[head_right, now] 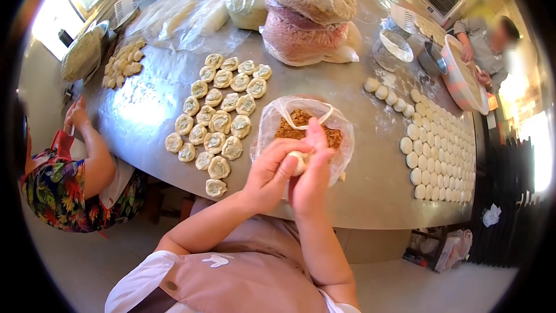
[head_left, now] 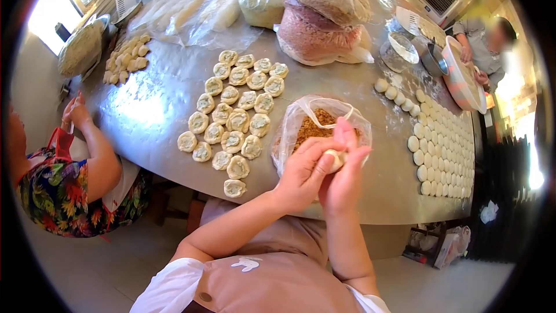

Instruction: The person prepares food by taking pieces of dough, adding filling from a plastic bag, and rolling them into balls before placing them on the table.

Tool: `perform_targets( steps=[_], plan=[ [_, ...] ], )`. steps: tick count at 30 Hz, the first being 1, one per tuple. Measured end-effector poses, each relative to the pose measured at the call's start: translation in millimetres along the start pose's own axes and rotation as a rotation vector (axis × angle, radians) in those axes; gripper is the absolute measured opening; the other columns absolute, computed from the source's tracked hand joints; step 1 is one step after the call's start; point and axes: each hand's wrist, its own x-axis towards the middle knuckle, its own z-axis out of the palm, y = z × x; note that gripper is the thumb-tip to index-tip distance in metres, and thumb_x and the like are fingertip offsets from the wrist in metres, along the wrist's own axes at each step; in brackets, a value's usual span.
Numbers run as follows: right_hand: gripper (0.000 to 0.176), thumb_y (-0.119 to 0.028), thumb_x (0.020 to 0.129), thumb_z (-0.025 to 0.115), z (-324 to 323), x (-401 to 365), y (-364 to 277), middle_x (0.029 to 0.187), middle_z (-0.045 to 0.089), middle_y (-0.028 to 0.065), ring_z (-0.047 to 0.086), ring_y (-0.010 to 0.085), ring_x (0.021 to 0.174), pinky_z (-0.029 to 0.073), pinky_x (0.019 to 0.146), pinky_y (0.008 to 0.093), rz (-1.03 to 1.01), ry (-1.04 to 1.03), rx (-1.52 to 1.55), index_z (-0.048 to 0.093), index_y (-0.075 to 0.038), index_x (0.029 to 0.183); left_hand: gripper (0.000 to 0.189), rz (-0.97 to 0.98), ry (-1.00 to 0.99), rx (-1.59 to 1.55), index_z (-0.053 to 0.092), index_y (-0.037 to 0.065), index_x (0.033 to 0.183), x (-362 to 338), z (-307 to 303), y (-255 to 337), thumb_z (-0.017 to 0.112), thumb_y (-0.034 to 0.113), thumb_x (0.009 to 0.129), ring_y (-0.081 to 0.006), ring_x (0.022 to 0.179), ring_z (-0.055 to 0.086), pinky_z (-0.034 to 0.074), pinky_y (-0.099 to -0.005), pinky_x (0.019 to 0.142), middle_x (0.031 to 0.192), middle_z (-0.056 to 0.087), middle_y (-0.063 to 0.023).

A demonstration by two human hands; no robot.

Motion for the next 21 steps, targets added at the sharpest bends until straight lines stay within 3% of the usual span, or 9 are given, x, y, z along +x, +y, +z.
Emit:
perform_targets(
  steps=[2,8,11,13,15,16,17,18,21],
  plan=[
    [0.083,-0.060,0.098,0.034,-1,-8,2,0.153,0.024,0.0203,0.035,0.0270,0.134,0.028,0.112,0.0385,-0.041,-0.114,-0.072,0.023,0.007,0.145,0.025,0.033,-0.044,0.066,0.063,0.004,0.116,2,-6,0,0.048,0.015,0.098,-0.0277,0.112,0.053,0.042,-0.0346,0.096,0.115,0.059,-0.0138],
    [0.031,-0.026,0.103,0.044,-16,-3,-2,0.114,0.062,0.0103,0.057,0.0125,0.104,0.045,0.089,0.0269,0.263,-0.099,-0.096,0.057,0.002,0.109,0.071,0.174,-0.061,0.237,0.036,0.002,0.144,9,-8,0,0.026,0.055,0.099,-0.0335,0.142,0.020,0.017,-0.0460,0.113,0.141,0.043,-0.0202],
    [0.024,-0.018,0.102,0.045,-9,-7,-23,0.109,0.065,0.0105,0.058,0.0102,0.098,0.048,0.082,0.0251,0.020,-0.069,-0.402,0.060,0.001,0.099,0.111,-0.096,-0.148,-0.062,0.003,-0.002,0.152,4,-11,-3,0.019,0.083,0.082,-0.0313,0.147,0.007,0.012,-0.0438,0.116,0.155,0.021,-0.0174],
    [0.024,-0.013,0.099,0.048,-11,-6,-20,0.121,0.061,0.0162,0.059,0.0205,0.109,0.048,0.088,0.0305,-0.229,-0.103,-0.626,0.055,0.002,0.118,0.122,-0.279,-0.210,-0.439,-0.002,-0.004,0.151,7,-9,2,0.021,0.088,0.075,-0.0294,0.147,0.006,0.014,-0.0409,0.116,0.157,0.013,-0.0163],
    [0.033,-0.012,0.098,0.049,-2,-2,-17,0.129,0.057,0.0182,0.056,0.0274,0.119,0.046,0.095,0.0346,-0.511,-0.160,-0.777,0.050,0.003,0.128,0.125,-0.300,-0.280,-0.435,-0.004,-0.003,0.151,12,-6,17,0.046,0.083,0.075,-0.0270,0.145,0.017,0.021,-0.0381,0.115,0.156,0.017,-0.0148],
    [0.052,-0.012,0.096,0.053,-15,1,-10,0.144,0.041,0.0234,0.040,0.0369,0.134,0.035,0.108,0.0412,-0.549,-0.276,-0.896,0.035,0.004,0.142,0.125,-0.311,-0.390,-0.409,-0.004,-0.003,0.151,15,-11,23,0.053,0.079,0.075,-0.0265,0.144,0.019,0.023,-0.0386,0.114,0.157,0.016,-0.0144],
    [0.056,-0.016,0.096,0.054,-18,4,-13,0.146,0.036,0.0248,0.036,0.0382,0.137,0.030,0.110,0.0433,-0.496,-0.245,-0.835,0.032,0.004,0.143,0.126,-0.322,-0.501,-0.382,-0.004,-0.003,0.151,17,-16,26,0.060,0.075,0.076,-0.0260,0.144,0.020,0.024,-0.0391,0.114,0.157,0.015,-0.0140],
    [0.060,-0.020,0.096,0.054,-19,9,-15,0.148,0.032,0.0262,0.032,0.0395,0.139,0.026,0.112,0.0455,-0.443,-0.213,-0.773,0.030,0.005,0.144,0.112,-0.276,-0.474,-0.470,0.006,-0.006,0.149,3,-16,9,0.075,0.047,0.079,-0.0291,0.136,0.030,0.029,-0.0415,0.111,0.148,0.024,-0.0197],
    [0.077,-0.043,0.096,0.050,-30,19,-13,0.153,0.019,0.0310,0.018,0.0432,0.143,0.012,0.114,0.0537,-0.304,-0.190,-0.854,0.022,0.008,0.146,0.108,-0.074,-0.481,0.000,0.015,-0.008,0.145,-3,-10,16,0.079,0.042,0.075,-0.0338,0.129,0.037,0.032,-0.0422,0.108,0.140,0.030,-0.0226]
  ],
)
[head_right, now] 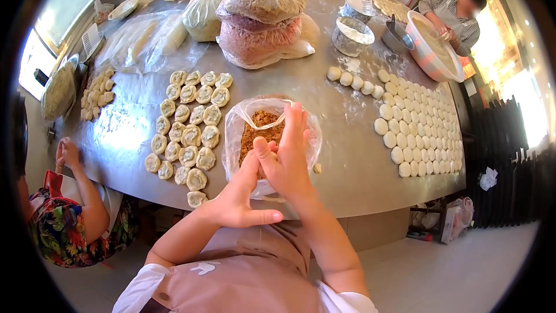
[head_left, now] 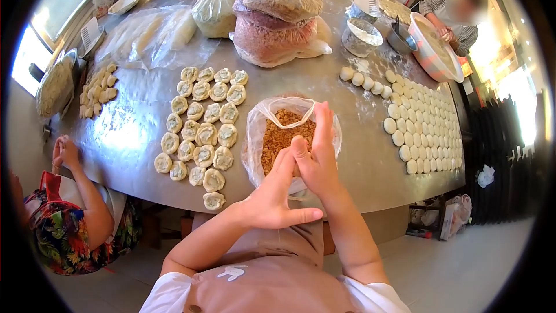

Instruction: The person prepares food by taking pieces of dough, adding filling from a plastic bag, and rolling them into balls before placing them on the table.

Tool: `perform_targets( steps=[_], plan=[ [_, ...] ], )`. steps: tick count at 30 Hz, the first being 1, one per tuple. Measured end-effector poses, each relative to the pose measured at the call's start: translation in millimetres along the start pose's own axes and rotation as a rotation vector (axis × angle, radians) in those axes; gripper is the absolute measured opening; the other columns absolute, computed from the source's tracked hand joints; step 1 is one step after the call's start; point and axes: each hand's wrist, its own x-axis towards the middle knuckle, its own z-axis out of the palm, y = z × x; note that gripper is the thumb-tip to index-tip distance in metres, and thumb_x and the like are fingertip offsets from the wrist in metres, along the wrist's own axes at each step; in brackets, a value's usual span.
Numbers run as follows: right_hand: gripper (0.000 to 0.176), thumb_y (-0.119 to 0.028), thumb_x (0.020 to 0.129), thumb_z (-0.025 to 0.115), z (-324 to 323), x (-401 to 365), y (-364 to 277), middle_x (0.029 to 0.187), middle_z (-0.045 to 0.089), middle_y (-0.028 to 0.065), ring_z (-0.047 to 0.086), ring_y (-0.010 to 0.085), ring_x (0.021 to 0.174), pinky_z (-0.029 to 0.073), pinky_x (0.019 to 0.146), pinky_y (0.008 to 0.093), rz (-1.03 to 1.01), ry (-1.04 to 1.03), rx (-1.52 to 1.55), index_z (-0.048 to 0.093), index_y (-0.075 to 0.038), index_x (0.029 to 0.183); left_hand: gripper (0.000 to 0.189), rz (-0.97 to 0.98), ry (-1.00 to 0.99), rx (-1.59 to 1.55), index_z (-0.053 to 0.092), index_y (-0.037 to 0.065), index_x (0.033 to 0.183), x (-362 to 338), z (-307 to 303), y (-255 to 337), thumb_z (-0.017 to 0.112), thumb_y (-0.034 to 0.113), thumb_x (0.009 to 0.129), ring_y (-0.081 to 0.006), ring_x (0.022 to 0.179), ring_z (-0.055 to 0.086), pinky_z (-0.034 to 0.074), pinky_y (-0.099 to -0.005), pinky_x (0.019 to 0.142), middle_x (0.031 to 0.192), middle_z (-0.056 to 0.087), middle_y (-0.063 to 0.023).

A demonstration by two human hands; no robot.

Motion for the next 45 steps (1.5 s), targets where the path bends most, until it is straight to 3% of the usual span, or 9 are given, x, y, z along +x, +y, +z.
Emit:
perform_targets(
  steps=[10,15,18,23,29,32,33,37,45],
  plan=[
    [0.072,-0.051,0.099,0.037,4,5,-5,0.152,0.020,0.0308,0.013,0.0444,0.144,0.011,0.116,0.0501,0.024,-0.005,-0.011,0.035,0.007,0.141,0.097,-0.049,-0.031,0.292,0.015,-0.007,0.144,5,13,13,0.067,0.005,0.064,-0.0491,0.139,0.018,0.022,-0.0462,0.115,0.145,0.023,-0.0320],
    [0.065,-0.044,0.098,0.049,8,-6,-13,0.153,0.021,0.0295,0.011,0.0436,0.145,0.011,0.116,0.0507,0.126,-0.059,0.439,0.036,0.001,0.143,0.038,-0.135,0.140,0.484,0.054,0.001,0.110,13,-1,-7,0.061,-0.002,0.073,-0.0412,0.087,0.058,0.049,-0.0453,0.074,0.095,0.059,-0.0183],
    [0.054,-0.032,0.093,0.061,-2,-6,-15,0.146,0.036,0.0279,0.027,0.0418,0.141,0.014,0.116,0.0505,-0.110,-0.065,-0.048,0.048,0.001,0.133,0.036,-0.110,0.274,0.423,0.056,0.001,0.107,7,-9,-11,0.061,-0.003,0.072,-0.0405,0.089,0.058,0.049,-0.0444,0.075,0.094,0.059,-0.0185],
    [0.025,-0.012,0.078,0.078,-2,-10,-25,0.097,0.064,0.0089,0.059,0.0250,0.098,0.047,0.089,0.0369,-0.316,0.027,-0.310,0.068,-0.006,0.100,0.031,0.007,0.465,0.366,0.060,0.000,0.100,6,-9,-22,0.062,-0.005,0.070,-0.0389,0.092,0.059,0.049,-0.0443,0.074,0.096,0.061,-0.0171],
    [0.015,-0.002,0.079,0.075,-7,-22,-20,0.083,0.064,0.0073,0.059,0.0139,0.065,0.049,0.060,0.0254,-0.077,-0.088,-0.120,0.067,-0.006,0.091,0.011,-0.266,0.206,0.291,0.062,-0.001,0.087,-2,-11,-9,0.066,0.005,0.078,-0.0374,0.079,0.063,0.049,-0.0424,0.067,0.083,0.063,-0.0197],
    [0.013,-0.005,0.081,0.072,-26,-26,-8,0.082,0.066,0.0095,0.063,0.0207,0.072,0.052,0.066,0.0292,-0.041,0.064,-0.242,0.066,-0.006,0.092,0.016,-0.484,-0.066,0.170,0.061,-0.002,0.083,-1,-15,6,0.067,0.012,0.083,-0.0381,0.073,0.061,0.049,-0.0418,0.066,0.077,0.061,-0.0220],
    [0.011,-0.005,0.082,0.071,-38,-24,8,0.082,0.066,0.0099,0.063,0.0210,0.071,0.052,0.066,0.0288,0.099,0.252,-0.173,0.065,-0.005,0.092,0.017,-0.425,-0.115,0.205,0.061,0.001,0.088,-6,-15,6,0.063,0.018,0.092,-0.0209,0.071,0.059,0.049,-0.0335,0.065,0.082,0.064,-0.0135],
    [0.008,-0.005,0.089,0.063,-67,-35,74,0.089,0.066,0.0121,0.064,0.0249,0.079,0.053,0.072,0.0318,0.209,0.499,-0.383,0.065,-0.003,0.097,0.017,-0.364,0.140,-0.551,0.063,0.004,0.099,-7,-9,-1,0.056,0.020,0.098,-0.0195,0.089,0.063,0.053,-0.0331,0.078,0.096,0.066,-0.0096],
    [0.027,-0.012,0.098,0.047,-35,-87,120,0.122,0.060,0.0199,0.057,0.0349,0.114,0.046,0.097,0.0388,0.191,0.067,-0.393,0.060,-0.003,0.120,0.054,-0.364,0.222,-1.102,0.049,0.010,0.066,-15,-8,-31,0.039,0.051,0.100,-0.0264,0.071,0.058,0.049,-0.0374,0.062,0.072,0.053,-0.0075]
  ],
)
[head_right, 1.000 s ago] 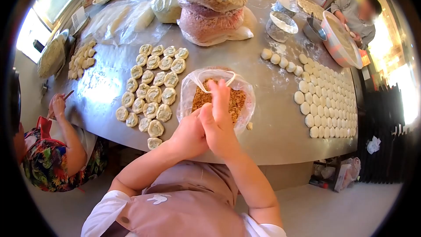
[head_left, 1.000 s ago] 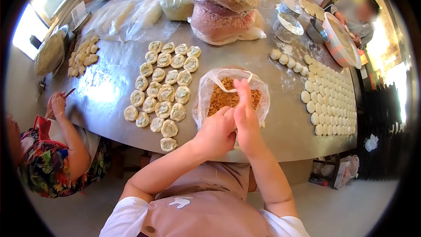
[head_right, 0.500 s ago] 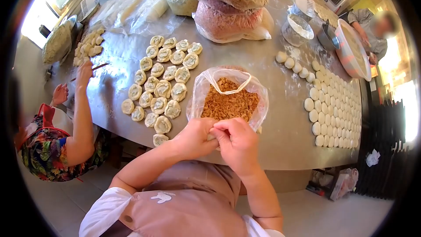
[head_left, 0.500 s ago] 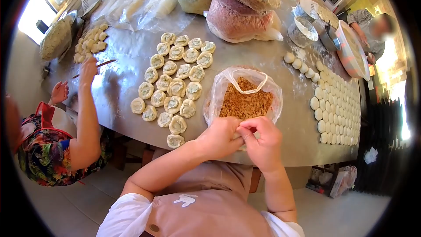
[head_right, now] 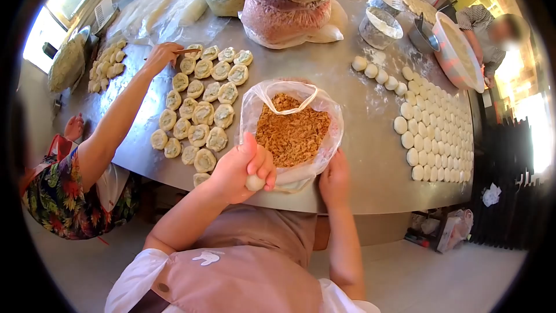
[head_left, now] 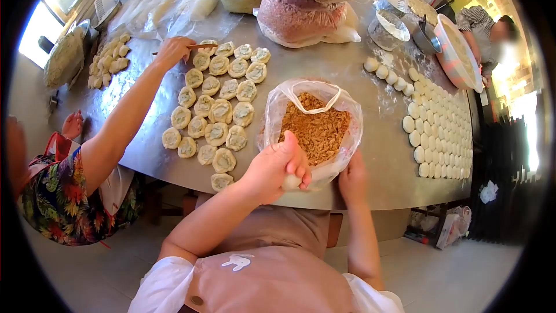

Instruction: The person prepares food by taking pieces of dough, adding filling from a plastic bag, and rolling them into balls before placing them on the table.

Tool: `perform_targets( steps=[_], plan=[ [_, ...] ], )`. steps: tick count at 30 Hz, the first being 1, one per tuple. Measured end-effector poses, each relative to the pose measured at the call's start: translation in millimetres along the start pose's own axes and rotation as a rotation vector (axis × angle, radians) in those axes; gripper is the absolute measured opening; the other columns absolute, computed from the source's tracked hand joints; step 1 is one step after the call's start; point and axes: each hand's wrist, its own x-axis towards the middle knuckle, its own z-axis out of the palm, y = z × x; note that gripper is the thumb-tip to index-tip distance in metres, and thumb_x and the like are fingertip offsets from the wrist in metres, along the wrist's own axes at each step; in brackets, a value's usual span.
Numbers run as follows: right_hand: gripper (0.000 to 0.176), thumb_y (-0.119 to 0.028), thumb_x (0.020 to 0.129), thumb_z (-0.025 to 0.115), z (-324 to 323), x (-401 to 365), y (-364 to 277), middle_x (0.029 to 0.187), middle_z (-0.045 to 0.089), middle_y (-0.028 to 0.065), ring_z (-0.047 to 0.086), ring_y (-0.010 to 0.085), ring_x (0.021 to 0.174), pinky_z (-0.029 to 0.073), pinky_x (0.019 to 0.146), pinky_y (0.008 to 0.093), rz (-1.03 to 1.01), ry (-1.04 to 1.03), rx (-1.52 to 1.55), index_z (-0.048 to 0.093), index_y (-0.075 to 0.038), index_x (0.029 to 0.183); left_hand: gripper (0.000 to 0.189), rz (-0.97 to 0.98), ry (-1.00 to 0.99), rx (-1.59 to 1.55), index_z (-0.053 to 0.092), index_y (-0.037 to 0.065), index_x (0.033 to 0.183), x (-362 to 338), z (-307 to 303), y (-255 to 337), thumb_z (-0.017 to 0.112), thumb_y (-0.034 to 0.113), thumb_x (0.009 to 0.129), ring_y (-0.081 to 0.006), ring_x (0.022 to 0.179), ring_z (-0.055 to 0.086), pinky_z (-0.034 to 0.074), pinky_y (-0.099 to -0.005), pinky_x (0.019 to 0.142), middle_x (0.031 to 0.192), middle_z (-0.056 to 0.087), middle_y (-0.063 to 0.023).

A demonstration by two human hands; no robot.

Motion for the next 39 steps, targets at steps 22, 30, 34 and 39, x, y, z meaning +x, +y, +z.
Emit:
perform_targets(
  steps=[22,30,34,39],
  plan=[
    [0.059,-0.054,0.100,0.036,-6,27,-174,0.090,0.059,0.0015,0.054,0.0069,0.074,0.040,0.062,0.0203,0.039,-0.433,0.854,0.052,-0.001,0.120,0.041,0.316,0.126,0.259,0.051,0.006,0.127,1,10,11,0.042,0.038,0.102,-0.0224,0.116,0.054,0.044,-0.0369,0.097,0.134,0.051,-0.0099],
    [0.053,-0.055,0.099,0.039,-9,28,-175,0.084,0.055,0.0007,0.046,0.0038,0.059,0.034,0.049,0.0173,0.179,-0.442,0.959,0.054,-0.005,0.109,0.063,0.531,0.020,0.338,0.052,0.005,0.125,4,21,22,0.055,0.058,0.091,-0.0228,0.127,0.046,0.037,-0.0392,0.105,0.136,0.049,-0.0097],
    [0.062,-0.059,0.099,0.034,-1,25,-178,0.083,0.055,0.0008,0.049,0.0038,0.066,0.036,0.053,0.0181,0.134,-0.438,0.951,0.057,-0.002,0.103,0.047,0.418,-0.048,0.469,0.063,0.001,0.112,1,5,26,0.050,0.044,0.098,-0.0255,0.129,0.045,0.036,-0.0419,0.107,0.118,0.062,-0.0124],
    [0.057,-0.053,0.100,0.037,4,32,-172,0.103,0.058,0.0076,0.056,0.0128,0.088,0.047,0.076,0.0279,-0.051,-0.299,0.865,0.049,0.000,0.117,0.052,0.503,0.036,0.379,0.065,-0.001,0.113,10,11,21,0.042,0.044,0.101,-0.0283,0.131,0.043,0.023,-0.0446,0.115,0.115,0.065,-0.0143]
  ],
)
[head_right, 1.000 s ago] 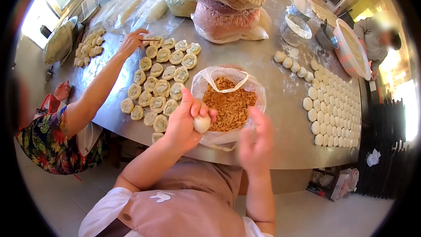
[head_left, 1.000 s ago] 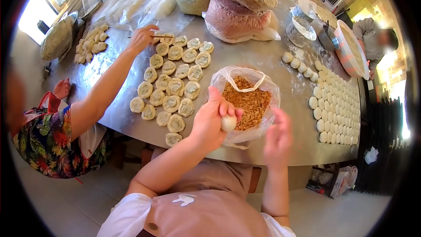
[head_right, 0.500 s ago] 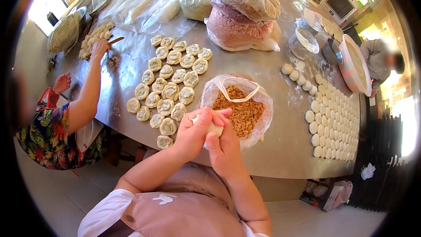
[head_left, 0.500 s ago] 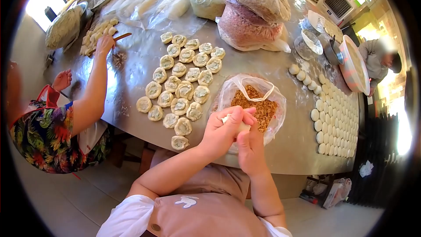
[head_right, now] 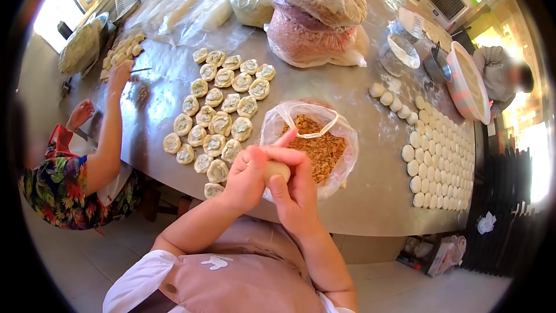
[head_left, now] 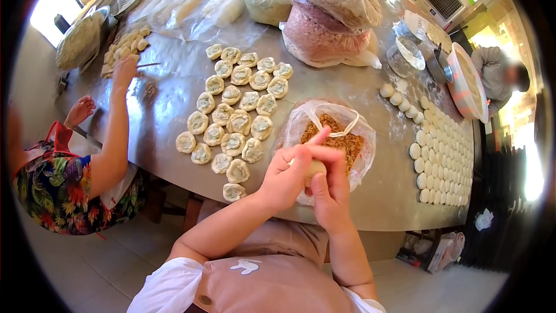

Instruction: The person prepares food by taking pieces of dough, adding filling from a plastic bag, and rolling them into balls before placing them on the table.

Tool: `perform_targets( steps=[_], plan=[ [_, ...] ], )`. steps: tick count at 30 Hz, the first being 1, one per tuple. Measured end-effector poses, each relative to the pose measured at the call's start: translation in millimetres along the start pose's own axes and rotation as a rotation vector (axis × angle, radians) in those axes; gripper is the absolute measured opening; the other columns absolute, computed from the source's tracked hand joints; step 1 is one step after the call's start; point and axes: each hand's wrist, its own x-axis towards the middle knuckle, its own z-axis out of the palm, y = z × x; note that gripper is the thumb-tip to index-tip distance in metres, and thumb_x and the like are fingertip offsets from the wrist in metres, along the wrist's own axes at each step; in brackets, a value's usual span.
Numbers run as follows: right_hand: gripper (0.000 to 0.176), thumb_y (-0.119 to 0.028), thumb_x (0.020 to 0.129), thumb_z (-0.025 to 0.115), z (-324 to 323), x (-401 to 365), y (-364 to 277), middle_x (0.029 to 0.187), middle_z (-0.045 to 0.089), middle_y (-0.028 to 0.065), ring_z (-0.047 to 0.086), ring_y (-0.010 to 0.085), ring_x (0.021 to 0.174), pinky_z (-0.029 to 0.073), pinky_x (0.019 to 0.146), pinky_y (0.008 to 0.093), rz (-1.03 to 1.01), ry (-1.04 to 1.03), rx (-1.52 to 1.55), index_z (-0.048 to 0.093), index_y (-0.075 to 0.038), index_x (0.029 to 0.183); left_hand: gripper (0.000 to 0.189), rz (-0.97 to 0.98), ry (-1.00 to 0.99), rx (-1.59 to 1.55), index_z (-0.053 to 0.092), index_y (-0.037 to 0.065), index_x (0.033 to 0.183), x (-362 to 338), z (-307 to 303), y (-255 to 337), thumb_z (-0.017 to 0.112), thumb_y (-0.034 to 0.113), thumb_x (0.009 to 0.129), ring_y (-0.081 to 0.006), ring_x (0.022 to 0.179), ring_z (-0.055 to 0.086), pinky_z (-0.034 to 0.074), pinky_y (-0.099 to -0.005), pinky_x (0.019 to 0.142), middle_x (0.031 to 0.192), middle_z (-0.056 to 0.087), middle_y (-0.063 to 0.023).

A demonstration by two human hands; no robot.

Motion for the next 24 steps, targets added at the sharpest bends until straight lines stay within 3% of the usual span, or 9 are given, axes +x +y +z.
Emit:
perform_targets(
  steps=[3,6,8,10,13,16,17,20,24],
  plan=[
    [0.059,-0.053,0.101,0.033,-14,-2,-4,0.090,0.060,0.0061,0.058,0.0141,0.077,0.049,0.067,0.0283,0.239,-0.001,0.137,0.051,0.001,0.116,0.056,0.033,0.183,-0.258,0.054,-0.001,0.129,8,25,9,0.046,0.046,0.099,-0.0301,0.135,0.039,0.019,-0.0445,0.116,0.126,0.060,-0.0146],
    [0.069,-0.060,0.100,0.024,-16,0,-6,0.074,0.057,0.0022,0.053,0.0107,0.061,0.042,0.051,0.0242,0.312,-0.022,0.136,0.055,0.001,0.110,0.038,0.053,0.141,-0.045,0.062,-0.001,0.121,10,20,0,0.049,0.029,0.100,-0.0293,0.135,0.039,0.026,-0.0432,0.113,0.115,0.064,-0.0133],
    [0.072,-0.062,0.099,0.021,-8,-2,-2,0.074,0.056,0.0019,0.052,0.0089,0.062,0.040,0.051,0.0232,0.219,0.018,0.012,0.056,0.000,0.109,0.029,0.031,-0.172,0.165,0.065,0.002,0.117,7,1,-6,0.050,0.020,0.100,-0.0241,0.131,0.045,0.029,-0.0404,0.112,0.099,0.069,-0.0090],
    [0.061,-0.056,0.100,0.030,-18,6,0,0.081,0.057,0.0026,0.054,0.0098,0.065,0.045,0.056,0.0241,0.101,-0.090,0.056,0.053,-0.002,0.114,0.037,-0.022,-0.088,0.254,0.070,0.000,0.100,10,3,-9,0.047,0.029,0.101,-0.0242,0.122,0.053,0.041,-0.0432,0.101,0.112,0.067,-0.0145],
    [0.042,-0.040,0.100,0.050,-34,15,-14,0.090,0.057,0.0033,0.054,0.0093,0.070,0.046,0.063,0.0231,0.362,-0.170,0.287,0.049,-0.004,0.120,0.050,-0.151,-0.035,0.232,0.056,0.002,0.122,12,9,1,0.046,0.045,0.099,-0.0214,0.124,0.049,0.040,-0.0399,0.100,0.134,0.051,-0.0125],
    [0.034,-0.030,0.097,0.059,-74,40,-20,0.092,0.057,0.0024,0.055,0.0093,0.075,0.047,0.065,0.0238,0.250,-0.034,-0.106,0.050,-0.005,0.118,0.068,-0.051,-0.040,0.157,0.038,0.005,0.141,14,2,1,0.046,0.055,0.096,-0.0209,0.128,0.044,0.038,-0.0377,0.101,0.148,0.035,-0.0105],
    [0.033,-0.026,0.094,0.062,-92,57,-20,0.094,0.059,0.0043,0.057,0.0113,0.078,0.048,0.066,0.0251,0.249,0.068,-0.184,0.051,-0.005,0.116,0.055,-0.025,-0.082,0.154,0.030,0.002,0.145,15,-5,8,0.047,0.027,0.099,-0.0211,0.130,0.043,0.032,-0.0377,0.107,0.144,0.040,-0.0093],
    [0.032,-0.026,0.090,0.067,-161,122,10,0.099,0.063,0.0130,0.062,0.0227,0.083,0.050,0.071,0.0324,0.099,0.302,-0.772,0.054,-0.003,0.108,0.051,-0.064,-0.076,0.195,0.036,0.000,0.140,12,-20,36,0.050,0.023,0.096,-0.0209,0.126,0.046,0.034,-0.0384,0.105,0.138,0.046,-0.0100],
    [0.036,-0.031,0.085,0.069,-213,192,50,0.100,0.064,0.0183,0.059,0.0352,0.090,0.048,0.079,0.0430,-0.014,0.137,-1.250,0.058,-0.003,0.103,0.043,-0.061,0.100,0.237,0.046,-0.002,0.129,3,-36,47,0.055,0.022,0.094,-0.0213,0.117,0.051,0.036,-0.0367,0.102,0.126,0.053,-0.0113]
  ],
)
